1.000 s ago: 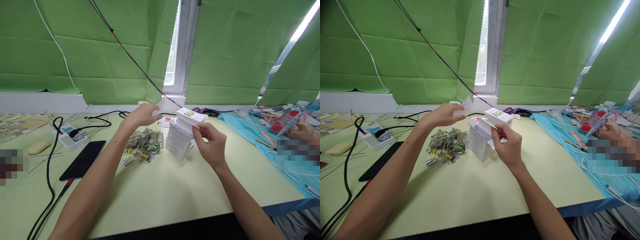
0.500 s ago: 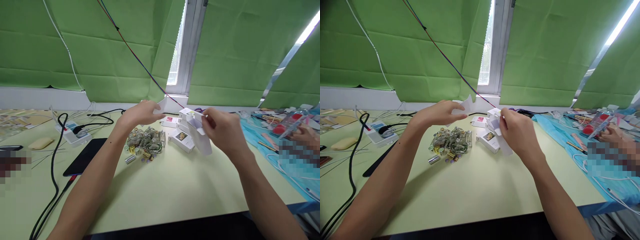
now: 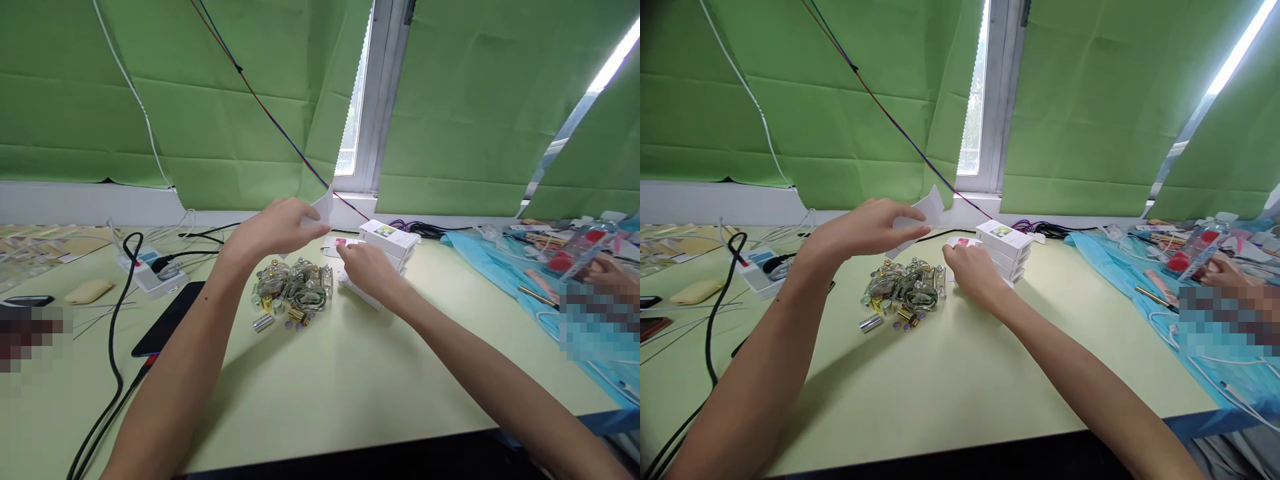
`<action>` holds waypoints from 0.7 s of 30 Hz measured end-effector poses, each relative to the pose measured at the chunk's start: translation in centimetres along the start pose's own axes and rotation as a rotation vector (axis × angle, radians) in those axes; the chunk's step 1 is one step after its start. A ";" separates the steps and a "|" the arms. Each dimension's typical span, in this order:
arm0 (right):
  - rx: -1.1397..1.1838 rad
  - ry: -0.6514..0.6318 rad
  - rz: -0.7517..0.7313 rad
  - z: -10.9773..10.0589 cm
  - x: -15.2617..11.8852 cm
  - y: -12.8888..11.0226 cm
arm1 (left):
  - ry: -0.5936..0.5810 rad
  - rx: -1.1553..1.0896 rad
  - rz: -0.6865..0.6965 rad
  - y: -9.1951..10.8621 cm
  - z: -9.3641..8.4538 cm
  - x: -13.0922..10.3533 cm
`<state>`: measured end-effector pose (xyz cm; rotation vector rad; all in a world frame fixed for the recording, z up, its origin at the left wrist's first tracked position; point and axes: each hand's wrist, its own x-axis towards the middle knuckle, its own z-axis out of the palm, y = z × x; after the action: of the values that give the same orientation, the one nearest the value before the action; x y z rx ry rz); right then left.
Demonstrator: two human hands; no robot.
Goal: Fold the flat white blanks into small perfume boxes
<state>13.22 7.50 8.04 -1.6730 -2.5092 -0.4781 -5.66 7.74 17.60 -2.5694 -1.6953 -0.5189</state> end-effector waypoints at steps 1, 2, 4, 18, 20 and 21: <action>0.001 -0.009 -0.002 0.5 0.5 0.0 | -0.015 0.000 0.004 -0.1 0.0 0.0; 0.003 -0.015 -0.005 1.0 0.9 0.1 | -0.043 0.000 0.005 -0.2 0.0 0.0; 0.011 -0.035 -0.007 1.9 1.5 0.2 | -0.078 0.000 0.002 -0.3 -0.1 0.1; 0.094 -0.012 -0.071 4.8 2.4 2.0 | -0.100 -0.012 -0.006 0.0 -0.8 -0.6; 0.106 -0.003 -0.067 4.8 2.3 2.2 | -0.106 -0.021 0.007 0.1 -0.9 -0.6; 0.112 0.003 -0.062 4.7 2.2 2.2 | -0.107 -0.028 0.013 0.1 -0.9 -0.6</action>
<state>14.83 11.63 4.55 -1.5577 -2.5413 -0.3375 -6.02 6.95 18.34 -2.6718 -1.7128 -0.4141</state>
